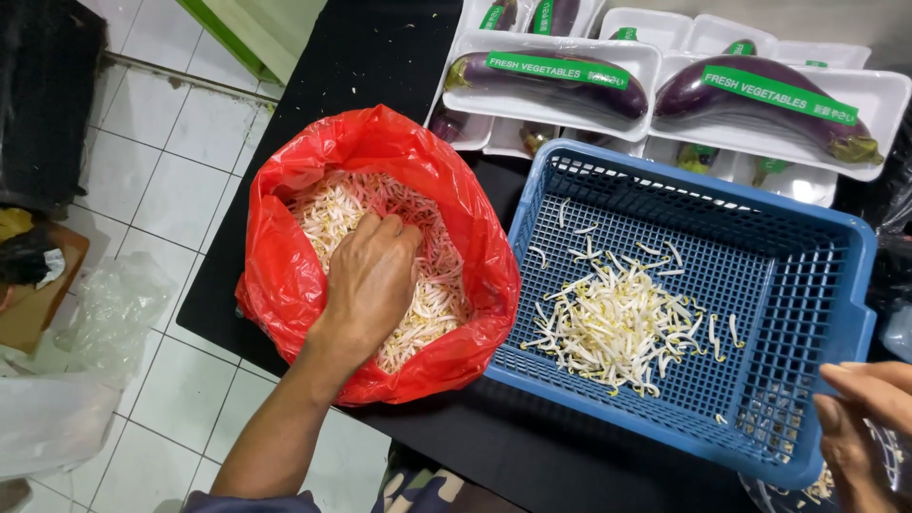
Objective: Manually cleaning bean sprouts by removing the root ends and sorting them into a plastic basket.
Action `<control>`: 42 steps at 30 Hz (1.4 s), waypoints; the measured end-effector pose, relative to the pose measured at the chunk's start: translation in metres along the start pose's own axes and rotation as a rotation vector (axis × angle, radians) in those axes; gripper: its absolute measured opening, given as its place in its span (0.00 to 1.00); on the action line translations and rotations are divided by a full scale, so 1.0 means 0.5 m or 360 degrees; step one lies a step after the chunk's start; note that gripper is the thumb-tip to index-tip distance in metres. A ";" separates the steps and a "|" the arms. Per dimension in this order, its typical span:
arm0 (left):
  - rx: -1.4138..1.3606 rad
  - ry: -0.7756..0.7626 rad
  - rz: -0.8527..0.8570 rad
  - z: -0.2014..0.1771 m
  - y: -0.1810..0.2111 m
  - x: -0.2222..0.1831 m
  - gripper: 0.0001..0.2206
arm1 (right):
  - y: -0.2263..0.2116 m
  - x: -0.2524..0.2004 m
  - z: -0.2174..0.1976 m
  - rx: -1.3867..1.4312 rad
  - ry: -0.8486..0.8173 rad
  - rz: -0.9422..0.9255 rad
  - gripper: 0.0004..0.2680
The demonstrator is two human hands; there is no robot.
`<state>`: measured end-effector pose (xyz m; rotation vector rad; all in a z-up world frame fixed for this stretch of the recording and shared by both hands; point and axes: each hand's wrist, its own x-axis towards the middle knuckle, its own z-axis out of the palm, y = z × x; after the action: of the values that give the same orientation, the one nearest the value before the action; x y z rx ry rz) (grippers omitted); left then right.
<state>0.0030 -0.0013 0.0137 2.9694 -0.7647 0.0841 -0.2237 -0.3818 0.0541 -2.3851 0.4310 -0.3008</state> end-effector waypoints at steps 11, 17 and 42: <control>-0.2325 -0.0185 -0.0332 -0.147 0.169 -0.001 0.04 | -0.184 0.091 0.077 -0.0063 -0.0260 -0.0799 0.09; -0.2998 -0.0438 -0.0266 -0.108 0.247 0.009 0.06 | -0.194 0.091 0.096 0.0070 -0.0221 -0.0757 0.08; -0.2521 -0.0028 0.0010 -0.115 0.349 -0.004 0.03 | -0.182 0.084 0.112 0.0252 0.0402 -0.0887 0.02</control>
<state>-0.0851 -0.1476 0.0811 1.4466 -0.4379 -0.3671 -0.1466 -0.3002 0.0776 -2.2758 -0.1562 -0.8589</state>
